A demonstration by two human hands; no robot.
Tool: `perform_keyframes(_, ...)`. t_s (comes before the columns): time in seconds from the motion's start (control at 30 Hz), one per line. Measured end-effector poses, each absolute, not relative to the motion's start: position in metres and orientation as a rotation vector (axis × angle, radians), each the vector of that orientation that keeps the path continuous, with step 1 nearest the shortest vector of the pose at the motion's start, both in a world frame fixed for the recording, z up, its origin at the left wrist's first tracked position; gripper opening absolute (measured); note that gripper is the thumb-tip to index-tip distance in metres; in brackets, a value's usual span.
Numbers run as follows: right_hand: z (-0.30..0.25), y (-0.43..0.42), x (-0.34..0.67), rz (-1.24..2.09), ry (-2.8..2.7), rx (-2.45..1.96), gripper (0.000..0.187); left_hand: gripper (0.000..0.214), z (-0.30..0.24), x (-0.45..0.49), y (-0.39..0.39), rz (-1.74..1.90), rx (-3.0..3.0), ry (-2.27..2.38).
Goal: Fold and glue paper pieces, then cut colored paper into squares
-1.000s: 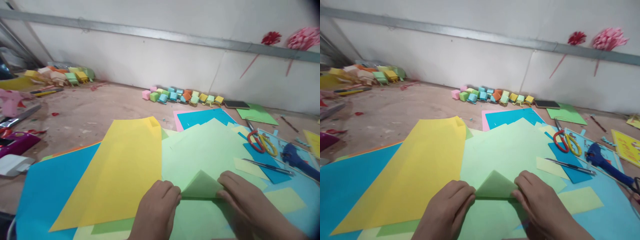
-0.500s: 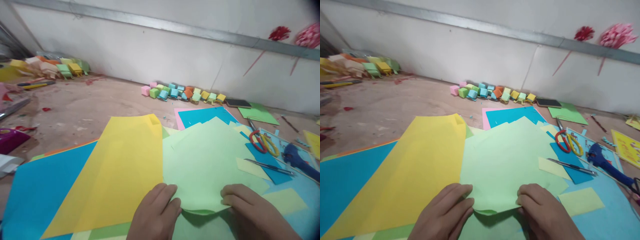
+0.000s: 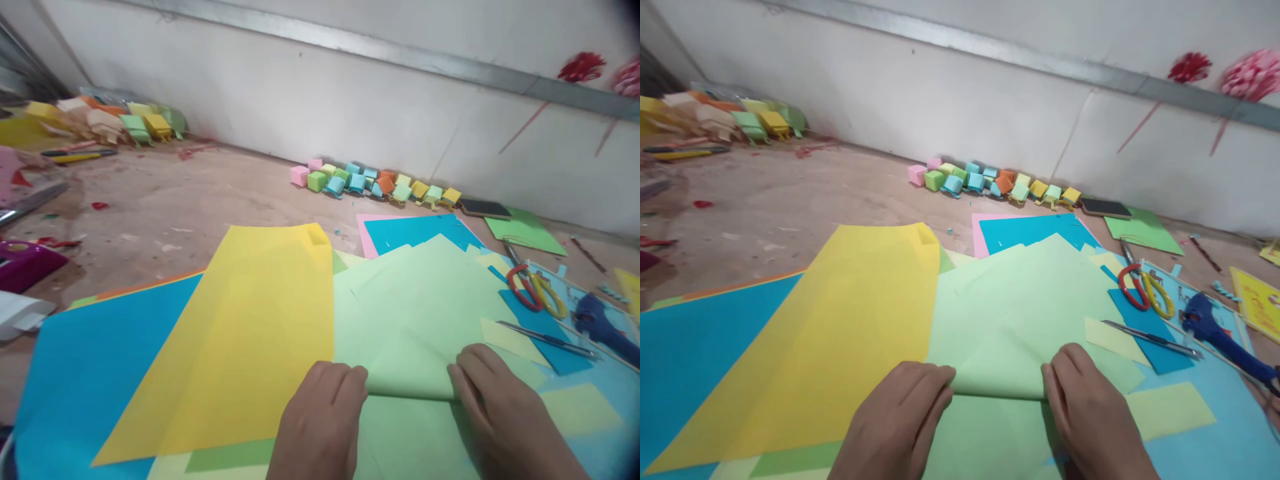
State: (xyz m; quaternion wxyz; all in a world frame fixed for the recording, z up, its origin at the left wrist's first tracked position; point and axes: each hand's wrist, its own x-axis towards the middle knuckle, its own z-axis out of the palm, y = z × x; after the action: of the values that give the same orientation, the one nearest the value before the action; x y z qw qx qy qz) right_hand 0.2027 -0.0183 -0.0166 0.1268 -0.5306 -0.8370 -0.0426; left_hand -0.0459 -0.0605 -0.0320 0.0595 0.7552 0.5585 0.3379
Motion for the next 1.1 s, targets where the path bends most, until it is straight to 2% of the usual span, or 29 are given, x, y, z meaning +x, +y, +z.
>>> perform_keyframes(0.3, -0.012, -0.012, 0.196, -0.092, -2.398, -1.574, 0.029, 0.028, -0.037, -0.048, -0.058, 0.948, 2.262, 1.655)
perform_keyframes(0.43, -0.009, -0.007, 0.189, -0.022, -2.394, -1.543, 0.036, 0.029, -0.036, -0.047, -0.057, 0.958, 2.249, 1.66)
perform_keyframes(0.67, -0.021, -0.014, 0.188, -0.275, -2.431, -1.476, 0.035, 0.027, -0.036, -0.047, -0.058, 0.88, 2.248, 1.699)
perform_keyframes(0.93, -0.02, -0.018, 0.186, -0.297, -2.439, -1.461, 0.034, 0.022, -0.026, -0.047, -0.055, 0.581, 2.312, 1.759)
perform_keyframes(1.1, -0.019, -0.014, 0.185, -0.312, -2.467, -1.465, 0.036, 0.022, -0.025, -0.048, -0.055, 0.565, 2.34, 1.759)
